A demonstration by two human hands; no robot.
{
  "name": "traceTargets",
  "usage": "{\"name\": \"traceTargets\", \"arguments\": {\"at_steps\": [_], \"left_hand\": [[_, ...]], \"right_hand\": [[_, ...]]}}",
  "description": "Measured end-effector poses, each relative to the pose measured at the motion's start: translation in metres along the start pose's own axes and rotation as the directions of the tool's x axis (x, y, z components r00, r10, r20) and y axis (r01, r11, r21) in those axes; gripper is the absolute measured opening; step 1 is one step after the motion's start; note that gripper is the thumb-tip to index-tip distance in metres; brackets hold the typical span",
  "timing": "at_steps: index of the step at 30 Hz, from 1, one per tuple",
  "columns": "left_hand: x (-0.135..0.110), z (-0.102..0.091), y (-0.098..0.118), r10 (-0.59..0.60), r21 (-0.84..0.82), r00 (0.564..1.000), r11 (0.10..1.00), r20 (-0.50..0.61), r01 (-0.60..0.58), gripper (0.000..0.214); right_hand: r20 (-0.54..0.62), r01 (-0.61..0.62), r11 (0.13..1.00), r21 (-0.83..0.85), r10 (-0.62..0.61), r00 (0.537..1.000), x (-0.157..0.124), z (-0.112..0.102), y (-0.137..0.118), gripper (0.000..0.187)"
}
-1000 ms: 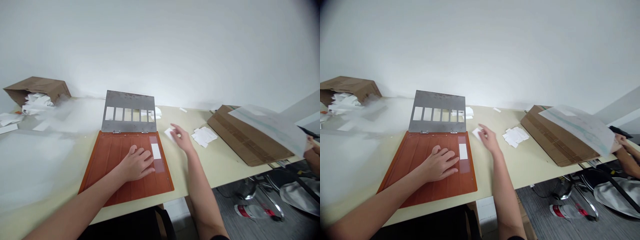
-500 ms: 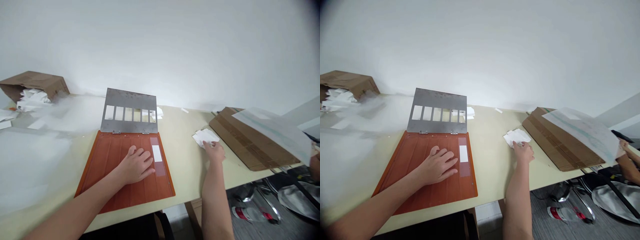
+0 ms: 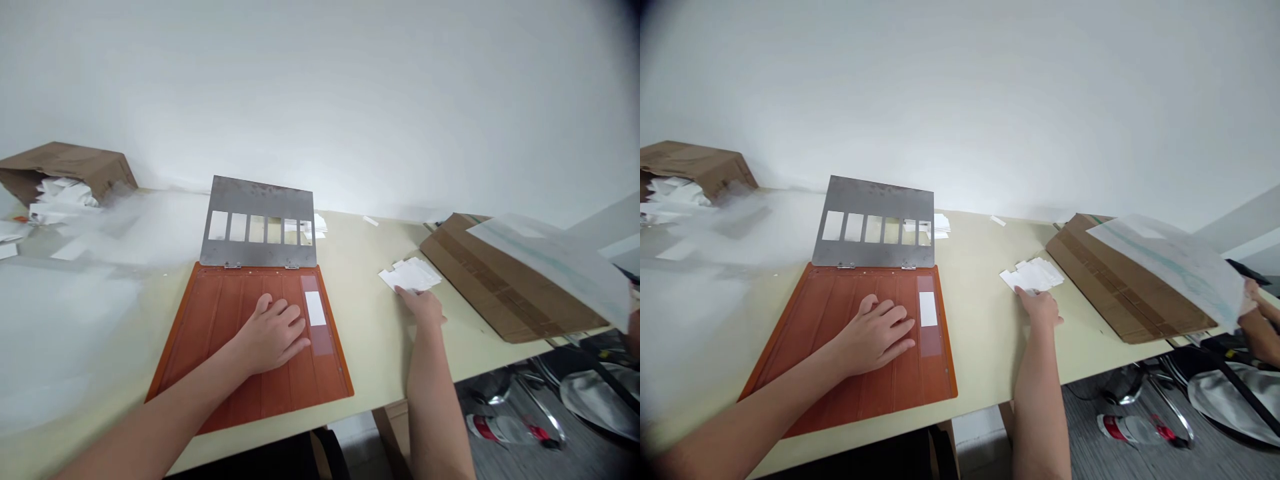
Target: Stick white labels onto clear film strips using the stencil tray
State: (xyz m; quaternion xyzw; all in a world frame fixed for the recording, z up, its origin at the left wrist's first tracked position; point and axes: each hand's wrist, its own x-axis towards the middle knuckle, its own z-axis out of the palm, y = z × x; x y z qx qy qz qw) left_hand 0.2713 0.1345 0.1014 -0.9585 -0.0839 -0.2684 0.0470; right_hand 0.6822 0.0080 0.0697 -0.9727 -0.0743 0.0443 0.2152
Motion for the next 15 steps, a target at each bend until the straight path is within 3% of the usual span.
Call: {"name": "traceTargets", "arguments": {"at_steps": [9, 15], "left_hand": [[-0.0005, 0.0017, -0.0018, -0.021, -0.033, 0.999, 0.999, 0.030, 0.022, 0.032], [-0.0004, 0.0020, -0.0019, -0.013, -0.049, 1.000, 0.999, 0.019, 0.014, 0.032]], "right_hand": [[-0.074, 0.040, 0.993, 0.115, -0.032, 0.997, 0.0026, 0.0051, -0.0049, 0.066], [-0.138, 0.110, 0.983, 0.144, -0.091, 0.986, 0.0057, 0.0091, -0.0039, 0.051]]}}
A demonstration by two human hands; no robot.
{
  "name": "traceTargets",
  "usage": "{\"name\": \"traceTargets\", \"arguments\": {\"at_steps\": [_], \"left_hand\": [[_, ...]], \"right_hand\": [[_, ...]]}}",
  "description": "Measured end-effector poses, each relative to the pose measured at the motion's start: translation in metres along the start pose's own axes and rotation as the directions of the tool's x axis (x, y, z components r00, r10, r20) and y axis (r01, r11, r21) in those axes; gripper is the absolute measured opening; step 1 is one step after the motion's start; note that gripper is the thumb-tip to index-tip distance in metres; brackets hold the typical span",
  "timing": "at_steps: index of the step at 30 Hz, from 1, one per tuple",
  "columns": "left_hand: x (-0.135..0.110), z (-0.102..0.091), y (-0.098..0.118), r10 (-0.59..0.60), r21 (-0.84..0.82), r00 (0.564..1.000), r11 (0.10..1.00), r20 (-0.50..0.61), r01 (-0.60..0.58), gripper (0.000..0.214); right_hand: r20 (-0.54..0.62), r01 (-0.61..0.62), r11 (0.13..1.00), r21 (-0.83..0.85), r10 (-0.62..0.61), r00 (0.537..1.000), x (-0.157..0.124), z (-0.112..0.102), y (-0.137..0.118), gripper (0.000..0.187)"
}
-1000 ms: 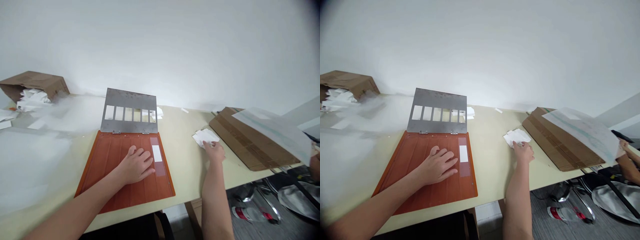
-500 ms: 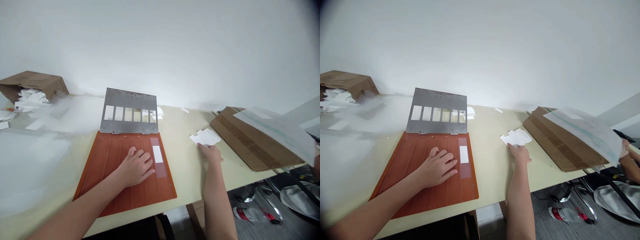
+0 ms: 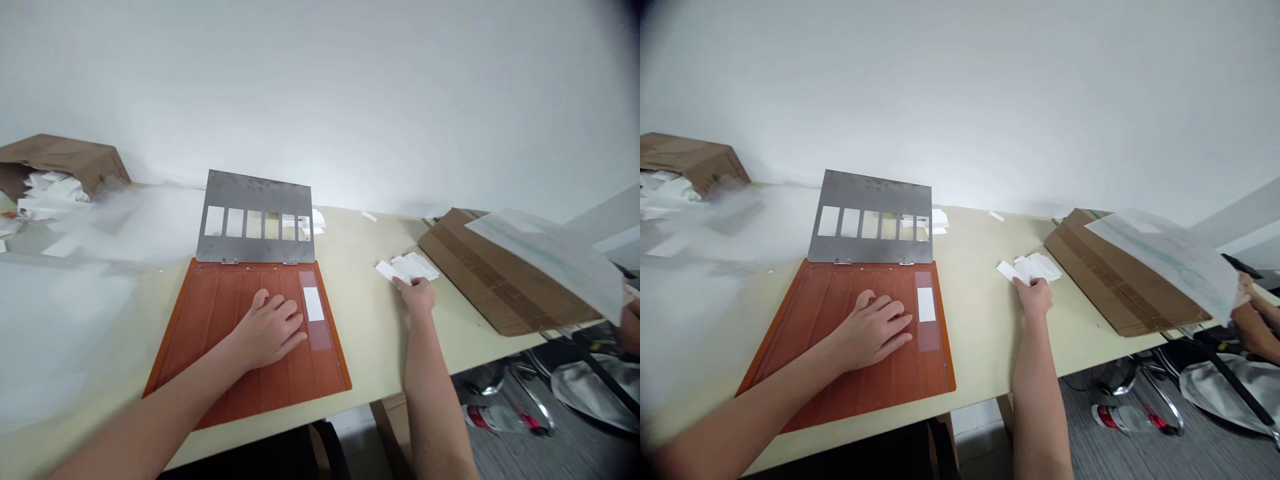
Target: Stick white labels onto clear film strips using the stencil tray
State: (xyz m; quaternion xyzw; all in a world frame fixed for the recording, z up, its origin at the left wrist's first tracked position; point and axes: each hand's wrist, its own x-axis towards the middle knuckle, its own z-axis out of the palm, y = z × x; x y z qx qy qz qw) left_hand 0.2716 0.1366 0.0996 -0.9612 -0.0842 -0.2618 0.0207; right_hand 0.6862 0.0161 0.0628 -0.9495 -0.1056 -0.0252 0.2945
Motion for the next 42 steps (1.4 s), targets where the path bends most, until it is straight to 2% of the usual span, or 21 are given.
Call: {"name": "traceTargets", "arguments": {"at_steps": [13, 18, 24, 30, 36, 39, 42], "left_hand": [[-0.002, 0.002, -0.001, -0.012, -0.024, 1.000, 1.000, 0.009, 0.012, 0.029], [-0.002, 0.001, -0.001, -0.010, -0.019, 1.000, 1.000, 0.006, 0.011, 0.029], [-0.002, 0.001, 0.000, -0.028, -0.029, 0.998, 0.999, 0.050, 0.029, 0.028], [-0.002, 0.002, -0.001, -0.032, -0.046, 0.998, 0.998, 0.056, 0.034, 0.027], [-0.003, 0.004, -0.001, -0.029, -0.041, 0.997, 0.999, 0.067, 0.032, 0.026], [-0.002, 0.004, -0.002, -0.034, -0.066, 0.995, 0.997, 0.092, 0.040, 0.025], [0.002, -0.001, -0.003, -0.046, -0.117, 0.988, 0.991, 0.146, 0.064, 0.022]], "right_hand": [[-0.034, 0.088, 0.987, 0.133, -0.084, 0.996, 0.007, 0.011, 0.001, 0.054], [-0.042, 0.090, 0.992, 0.086, -0.087, 0.995, 0.008, 0.012, 0.001, 0.051], [-0.140, 0.124, 0.992, 0.001, -0.123, 0.983, 0.004, 0.013, 0.002, 0.043], [-0.204, 0.242, 0.970, -0.001, -0.237, 0.950, 0.004, 0.015, 0.003, 0.060], [-0.217, 0.281, 0.959, 0.027, -0.269, 0.938, -0.001, 0.011, 0.000, 0.055], [-0.244, 0.325, 0.943, 0.065, -0.301, 0.922, -0.010, 0.005, -0.010, 0.055], [-0.203, 0.468, 0.871, 0.147, -0.437, 0.876, -0.024, 0.000, -0.030, 0.052]]}}
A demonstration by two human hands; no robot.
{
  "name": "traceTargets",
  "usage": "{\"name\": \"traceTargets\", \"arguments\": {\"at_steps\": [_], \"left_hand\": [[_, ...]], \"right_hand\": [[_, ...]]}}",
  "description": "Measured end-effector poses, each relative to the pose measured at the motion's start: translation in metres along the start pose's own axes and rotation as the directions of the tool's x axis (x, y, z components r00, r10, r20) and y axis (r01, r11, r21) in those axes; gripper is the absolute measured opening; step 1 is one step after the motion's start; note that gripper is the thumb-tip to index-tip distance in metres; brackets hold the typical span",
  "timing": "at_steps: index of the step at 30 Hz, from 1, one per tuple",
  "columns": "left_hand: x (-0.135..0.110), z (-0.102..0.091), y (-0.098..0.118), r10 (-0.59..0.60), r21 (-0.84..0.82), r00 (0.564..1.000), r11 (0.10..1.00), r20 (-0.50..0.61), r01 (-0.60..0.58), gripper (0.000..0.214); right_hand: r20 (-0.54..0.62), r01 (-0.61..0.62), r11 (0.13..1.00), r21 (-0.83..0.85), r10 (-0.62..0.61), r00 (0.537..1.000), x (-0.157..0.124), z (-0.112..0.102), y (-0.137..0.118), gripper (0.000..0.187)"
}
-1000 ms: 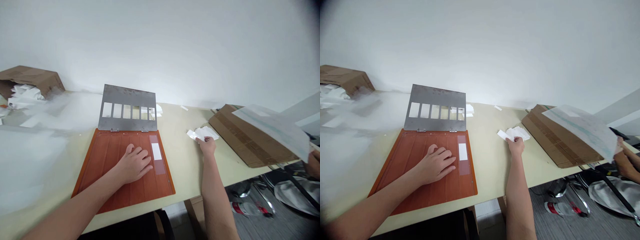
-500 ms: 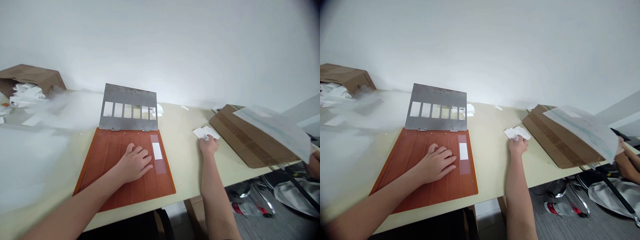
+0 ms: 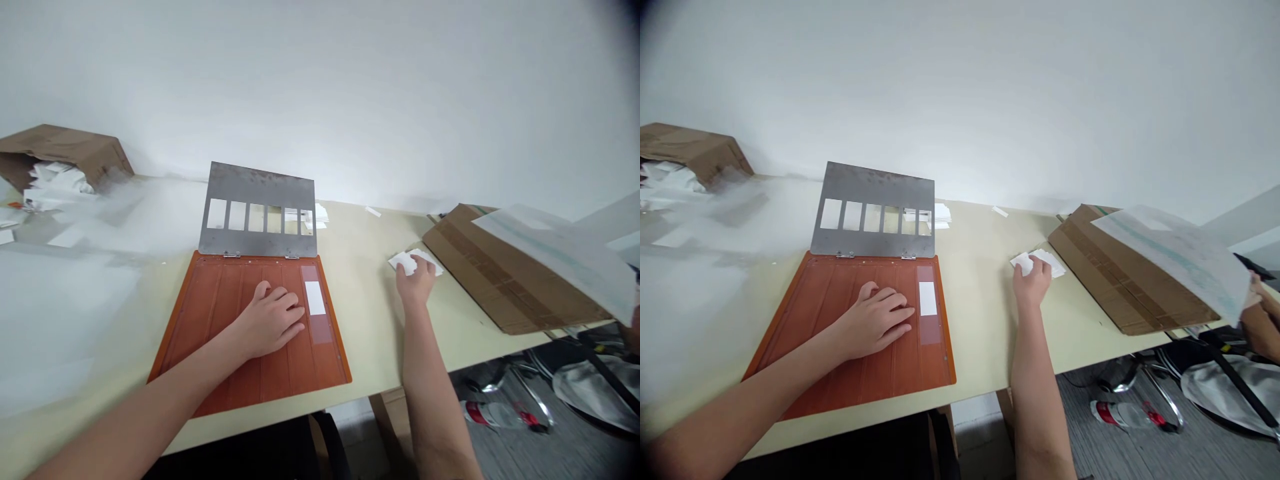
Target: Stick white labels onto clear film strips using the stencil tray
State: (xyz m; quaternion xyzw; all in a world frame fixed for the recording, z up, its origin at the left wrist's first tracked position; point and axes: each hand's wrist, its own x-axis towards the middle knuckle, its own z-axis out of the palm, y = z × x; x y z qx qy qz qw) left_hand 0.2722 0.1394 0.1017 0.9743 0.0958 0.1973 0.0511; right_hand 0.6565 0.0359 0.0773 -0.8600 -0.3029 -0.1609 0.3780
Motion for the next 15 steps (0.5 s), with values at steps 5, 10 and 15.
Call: {"name": "traceTargets", "arguments": {"at_steps": [5, 10, 15], "left_hand": [[0.017, -0.021, 0.000, -0.181, -0.093, 0.958, 0.974, 0.223, 0.206, 0.023], [0.039, -0.028, -0.003, -0.315, -0.059, 0.887, 0.934, 0.337, 0.354, 0.041], [0.048, -0.008, -0.008, -0.314, -0.105, 0.910, 0.930, 0.270, 0.352, 0.041]], "right_hand": [[0.305, 0.287, 0.897, 0.337, -0.392, 0.868, -0.019, 0.009, -0.065, 0.038], [0.339, 0.391, 0.664, 0.637, -0.697, 0.632, -0.050, 0.017, -0.109, 0.022], [0.320, 0.443, 0.553, 0.706, -0.806, 0.498, -0.065, 0.017, -0.105, 0.031]]}}
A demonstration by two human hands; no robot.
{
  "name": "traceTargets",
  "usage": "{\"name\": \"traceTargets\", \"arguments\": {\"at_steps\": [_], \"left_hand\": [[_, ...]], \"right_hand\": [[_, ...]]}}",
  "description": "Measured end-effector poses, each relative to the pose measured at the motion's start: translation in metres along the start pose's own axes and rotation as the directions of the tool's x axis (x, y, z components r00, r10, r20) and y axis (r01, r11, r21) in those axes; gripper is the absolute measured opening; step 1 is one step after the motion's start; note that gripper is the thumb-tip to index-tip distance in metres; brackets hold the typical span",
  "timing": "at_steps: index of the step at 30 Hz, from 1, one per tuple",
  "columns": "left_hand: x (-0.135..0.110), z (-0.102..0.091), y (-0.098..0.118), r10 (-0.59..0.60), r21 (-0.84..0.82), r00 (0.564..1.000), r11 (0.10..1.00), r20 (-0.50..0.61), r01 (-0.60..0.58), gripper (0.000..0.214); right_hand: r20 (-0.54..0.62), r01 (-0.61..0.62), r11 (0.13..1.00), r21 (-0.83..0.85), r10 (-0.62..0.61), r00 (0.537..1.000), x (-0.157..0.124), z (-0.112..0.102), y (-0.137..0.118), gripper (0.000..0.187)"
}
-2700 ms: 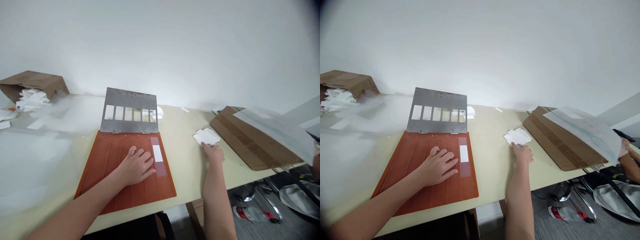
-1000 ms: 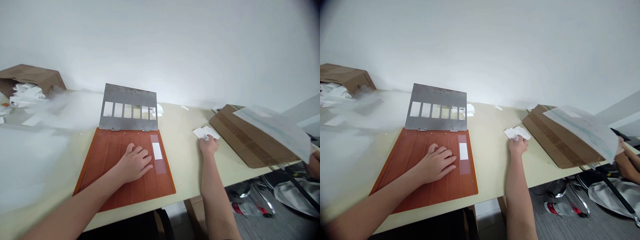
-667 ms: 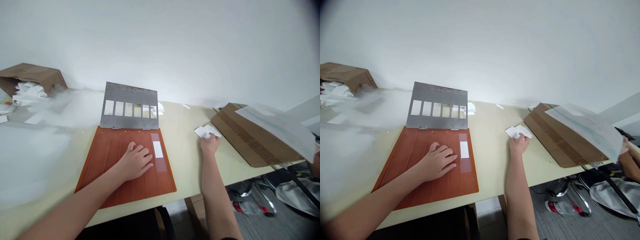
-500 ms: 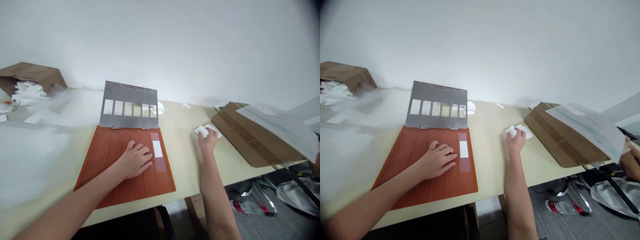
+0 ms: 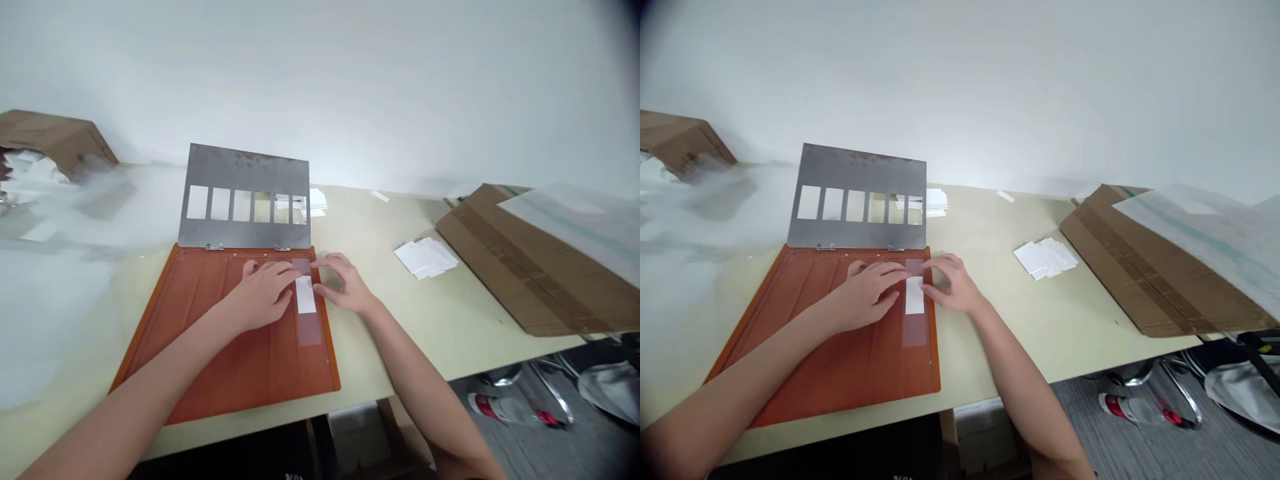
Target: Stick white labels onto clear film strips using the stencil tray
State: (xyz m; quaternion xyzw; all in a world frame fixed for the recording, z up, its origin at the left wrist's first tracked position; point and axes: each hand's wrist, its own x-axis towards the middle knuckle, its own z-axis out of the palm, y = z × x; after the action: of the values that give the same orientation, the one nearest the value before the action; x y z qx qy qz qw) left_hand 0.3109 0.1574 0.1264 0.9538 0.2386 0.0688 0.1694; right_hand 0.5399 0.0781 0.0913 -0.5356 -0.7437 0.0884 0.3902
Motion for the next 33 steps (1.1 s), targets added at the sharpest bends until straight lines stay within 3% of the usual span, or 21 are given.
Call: {"name": "traceTargets", "arguments": {"at_steps": [5, 11, 27, 33], "left_hand": [[0.002, 0.019, -0.007, 0.064, 0.046, 0.989, 0.997, -0.133, -0.058, 0.043], [0.002, 0.029, -0.001, 0.113, 0.098, 0.986, 0.990, -0.121, -0.101, 0.044], [0.003, 0.026, -0.002, 0.065, 0.123, 0.979, 0.992, -0.193, -0.042, 0.039], [0.001, 0.026, -0.001, 0.060, 0.107, 0.984, 0.993, -0.168, -0.042, 0.039]], "right_hand": [[0.116, 0.014, 1.000, -0.002, -0.013, 0.993, -0.007, -0.004, 0.002, 0.051], [0.180, 0.001, 1.000, -0.028, 0.004, 0.984, -0.009, -0.002, -0.002, 0.066], [0.239, -0.088, 0.994, -0.058, 0.099, 0.966, -0.009, -0.004, -0.006, 0.070], [0.244, -0.097, 0.994, -0.044, 0.105, 0.964, -0.010, -0.004, -0.006, 0.068]]}}
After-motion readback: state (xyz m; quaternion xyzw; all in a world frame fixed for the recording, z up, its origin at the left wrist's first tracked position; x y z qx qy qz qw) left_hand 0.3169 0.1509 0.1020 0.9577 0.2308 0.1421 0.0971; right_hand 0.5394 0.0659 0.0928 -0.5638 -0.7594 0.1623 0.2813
